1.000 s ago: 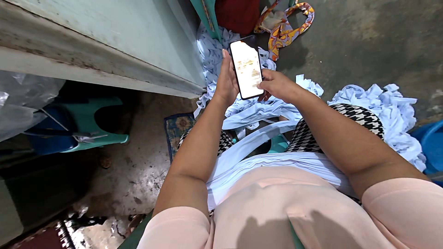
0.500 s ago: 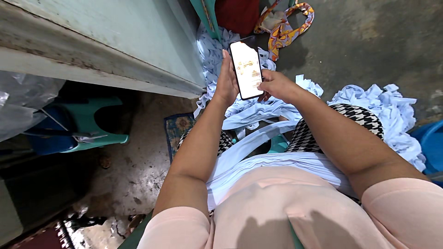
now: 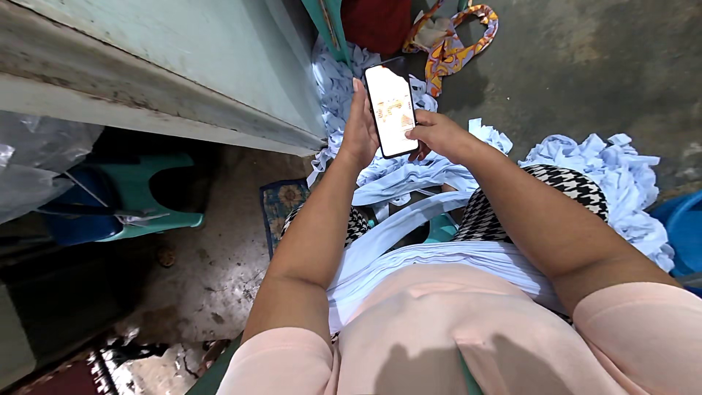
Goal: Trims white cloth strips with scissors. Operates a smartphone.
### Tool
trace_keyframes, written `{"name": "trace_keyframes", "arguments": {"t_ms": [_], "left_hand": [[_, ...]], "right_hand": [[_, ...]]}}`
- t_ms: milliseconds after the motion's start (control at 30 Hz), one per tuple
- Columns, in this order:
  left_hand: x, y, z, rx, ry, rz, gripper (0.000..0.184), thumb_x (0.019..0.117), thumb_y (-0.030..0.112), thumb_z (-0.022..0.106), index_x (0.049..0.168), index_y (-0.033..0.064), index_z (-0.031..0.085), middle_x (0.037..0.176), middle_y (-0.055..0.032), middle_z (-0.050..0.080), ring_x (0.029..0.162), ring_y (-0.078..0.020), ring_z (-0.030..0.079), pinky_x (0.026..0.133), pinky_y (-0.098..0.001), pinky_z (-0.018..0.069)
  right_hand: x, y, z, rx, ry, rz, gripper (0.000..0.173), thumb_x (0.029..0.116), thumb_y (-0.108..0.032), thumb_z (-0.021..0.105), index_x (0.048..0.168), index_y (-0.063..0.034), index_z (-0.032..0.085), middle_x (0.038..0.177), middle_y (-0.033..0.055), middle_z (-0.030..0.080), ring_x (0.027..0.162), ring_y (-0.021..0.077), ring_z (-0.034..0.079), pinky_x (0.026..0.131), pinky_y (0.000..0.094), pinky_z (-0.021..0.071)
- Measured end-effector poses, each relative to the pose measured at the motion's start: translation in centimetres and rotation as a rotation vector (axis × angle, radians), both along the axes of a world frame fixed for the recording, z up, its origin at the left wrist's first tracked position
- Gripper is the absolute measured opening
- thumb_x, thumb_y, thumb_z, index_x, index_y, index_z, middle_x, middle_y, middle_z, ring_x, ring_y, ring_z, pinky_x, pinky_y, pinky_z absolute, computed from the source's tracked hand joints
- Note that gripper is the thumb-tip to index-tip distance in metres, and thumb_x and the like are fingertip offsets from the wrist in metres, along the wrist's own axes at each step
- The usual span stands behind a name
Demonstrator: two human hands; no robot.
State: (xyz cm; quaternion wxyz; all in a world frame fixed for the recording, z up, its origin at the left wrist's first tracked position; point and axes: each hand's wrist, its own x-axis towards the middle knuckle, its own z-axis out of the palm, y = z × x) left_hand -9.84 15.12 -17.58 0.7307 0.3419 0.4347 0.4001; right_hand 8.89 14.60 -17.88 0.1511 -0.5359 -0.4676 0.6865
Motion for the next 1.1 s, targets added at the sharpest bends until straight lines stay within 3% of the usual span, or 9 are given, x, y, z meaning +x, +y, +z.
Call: {"name": "trace_keyframes", "arguments": {"t_ms": [133, 300, 500, 1100], "left_hand": [[0.0, 0.02, 0.02, -0.011, 0.007, -0.002, 0.086, 0.1002, 0.068, -0.001, 0.158, 0.0112, 0.028, 0.145, -0.0133, 0.055, 0.127, -0.0252, 0.059, 0.105, -0.0468, 0.051], [0.0, 0.0, -0.01, -0.019, 0.003, -0.002, 0.086, 0.1002, 0.069, -0.001, 0.158, 0.0124, 0.027, 0.145, -0.0131, 0.055, 0.127, -0.0254, 0.059, 0.104, -0.0472, 0.0515], [-0.01, -0.05, -0.17, -0.025, 0.001, 0.009, 0.086, 0.1, 0.069, -0.001, 0.159, 0.0143, 0.027, 0.146, -0.0125, 0.055, 0.127, -0.026, 0.06, 0.104, -0.0477, 0.0522], [0.07, -0.01, 0.08, -0.019, 0.014, 0.003, 0.085, 0.1007, 0.068, -0.002, 0.158, 0.0124, 0.029, 0.146, -0.0116, 0.055, 0.129, -0.0235, 0.058, 0.107, -0.0458, 0.0497]], "right_hand": [[-0.06, 0.01, 0.03, 0.01, -0.012, 0.014, 0.032, 0.1038, -0.006, 0.049, 0.135, -0.0061, 0.053, 0.112, 0.0162, 0.069, 0.079, 0.024, 0.072, 0.066, 0.0386, 0.0602], [0.04, 0.02, 0.07, 0.0, -0.004, 0.007, 0.028, 0.1086, -0.016, 0.046, 0.134, -0.0074, 0.054, 0.11, 0.0156, 0.07, 0.077, 0.0233, 0.072, 0.066, 0.0375, 0.0605], [0.1, -0.01, -0.18, 0.012, -0.001, 0.012, 0.033, 0.1025, -0.005, 0.048, 0.135, -0.0064, 0.054, 0.113, 0.0154, 0.069, 0.08, 0.0235, 0.072, 0.067, 0.0384, 0.0606], [-0.03, -0.02, -0.1, 0.013, -0.027, 0.013, 0.032, 0.1044, -0.007, 0.047, 0.135, -0.0065, 0.053, 0.113, 0.0158, 0.069, 0.08, 0.0239, 0.072, 0.067, 0.0388, 0.0609]]}}
